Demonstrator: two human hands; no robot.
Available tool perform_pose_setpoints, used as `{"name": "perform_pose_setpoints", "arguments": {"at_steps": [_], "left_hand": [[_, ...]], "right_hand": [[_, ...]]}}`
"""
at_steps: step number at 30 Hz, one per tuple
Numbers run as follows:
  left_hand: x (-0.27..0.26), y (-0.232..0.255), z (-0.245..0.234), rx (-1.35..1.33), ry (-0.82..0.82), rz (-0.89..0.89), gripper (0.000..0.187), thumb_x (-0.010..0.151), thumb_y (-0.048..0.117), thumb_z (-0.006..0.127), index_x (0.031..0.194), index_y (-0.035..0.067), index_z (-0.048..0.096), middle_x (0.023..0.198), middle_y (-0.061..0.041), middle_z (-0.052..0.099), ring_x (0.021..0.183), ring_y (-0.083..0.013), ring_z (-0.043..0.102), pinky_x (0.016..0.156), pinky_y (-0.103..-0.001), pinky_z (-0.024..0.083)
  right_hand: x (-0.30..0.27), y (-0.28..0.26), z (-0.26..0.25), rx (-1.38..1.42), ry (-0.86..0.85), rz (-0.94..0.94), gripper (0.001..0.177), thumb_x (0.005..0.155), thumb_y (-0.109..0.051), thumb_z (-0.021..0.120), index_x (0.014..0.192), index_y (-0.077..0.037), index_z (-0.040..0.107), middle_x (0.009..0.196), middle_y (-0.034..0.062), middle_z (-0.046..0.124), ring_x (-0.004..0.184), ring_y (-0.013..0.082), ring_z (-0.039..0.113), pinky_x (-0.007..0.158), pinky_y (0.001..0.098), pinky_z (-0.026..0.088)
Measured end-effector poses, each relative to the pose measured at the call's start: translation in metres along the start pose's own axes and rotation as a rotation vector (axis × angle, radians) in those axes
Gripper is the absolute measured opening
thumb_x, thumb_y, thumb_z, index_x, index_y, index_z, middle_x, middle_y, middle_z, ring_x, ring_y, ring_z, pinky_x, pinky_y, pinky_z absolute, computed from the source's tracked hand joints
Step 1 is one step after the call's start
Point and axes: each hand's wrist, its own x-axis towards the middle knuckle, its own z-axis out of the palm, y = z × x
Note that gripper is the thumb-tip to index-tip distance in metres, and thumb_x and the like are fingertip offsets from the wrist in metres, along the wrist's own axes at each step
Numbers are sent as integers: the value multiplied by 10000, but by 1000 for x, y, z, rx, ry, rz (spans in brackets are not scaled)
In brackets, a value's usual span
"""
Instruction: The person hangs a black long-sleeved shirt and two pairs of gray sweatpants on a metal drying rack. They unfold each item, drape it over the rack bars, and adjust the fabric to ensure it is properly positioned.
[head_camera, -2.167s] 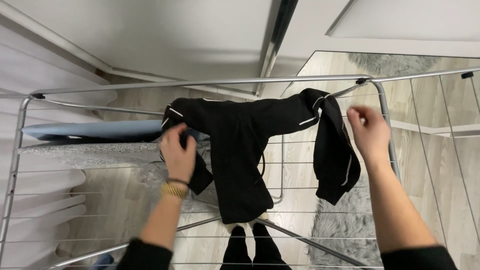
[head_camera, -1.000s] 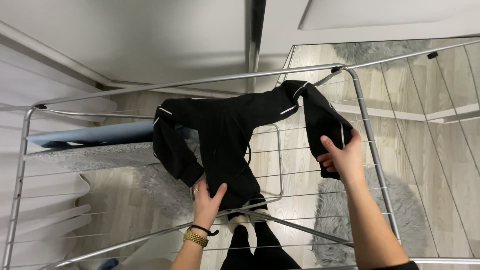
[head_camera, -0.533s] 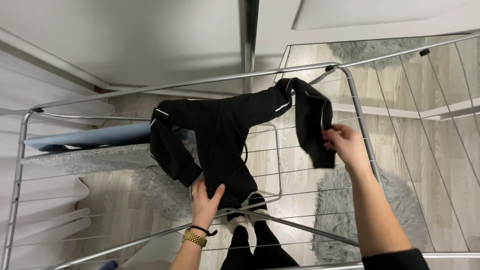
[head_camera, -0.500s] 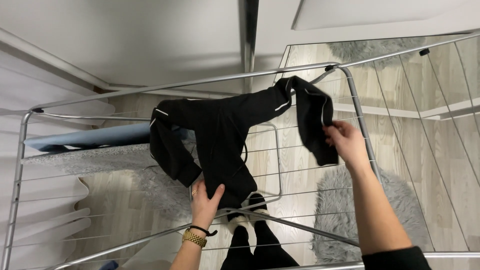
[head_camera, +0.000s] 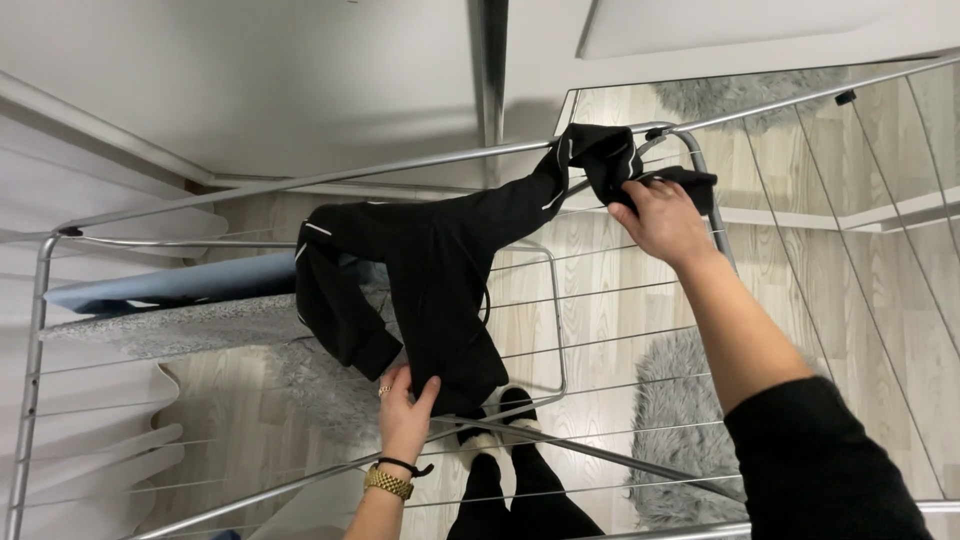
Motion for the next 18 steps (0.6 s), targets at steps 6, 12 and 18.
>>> {"name": "perform_pose_setpoints", "arguments": {"at_steps": [6, 12, 18], "left_hand": [[6, -9, 7, 17, 7, -2, 402, 856, 444, 681, 1114, 136, 679, 1290, -30, 568, 1044, -182, 561, 877, -342, 497], [7, -14, 10, 47, 44, 38, 390, 847, 432, 702, 1105, 139, 694, 1252, -50, 569, 972, -188, 580, 822, -343, 510], [2, -3, 5, 19, 25, 24, 371, 863, 426, 689, 1084, 127, 688, 1218, -38, 574, 956, -183, 569, 832, -338, 496]], "right_hand": [[27, 13, 10, -65, -213, 63, 611, 1066, -605, 300, 1131, -139, 691, 938, 181, 727, 1055, 407, 651, 1006, 497, 457], [66, -16, -18, -38, -693, 366, 818, 1001, -697, 105, 1464, -196, 556, 1380, 164, 643, 1322, 414, 551, 1035, 547, 469], [84, -27, -25, 41, -898, 665, 782, 952, -697, 287, 1387, -141, 623, 1321, 107, 644, 1259, 311, 566, 1102, 441, 403]]}}
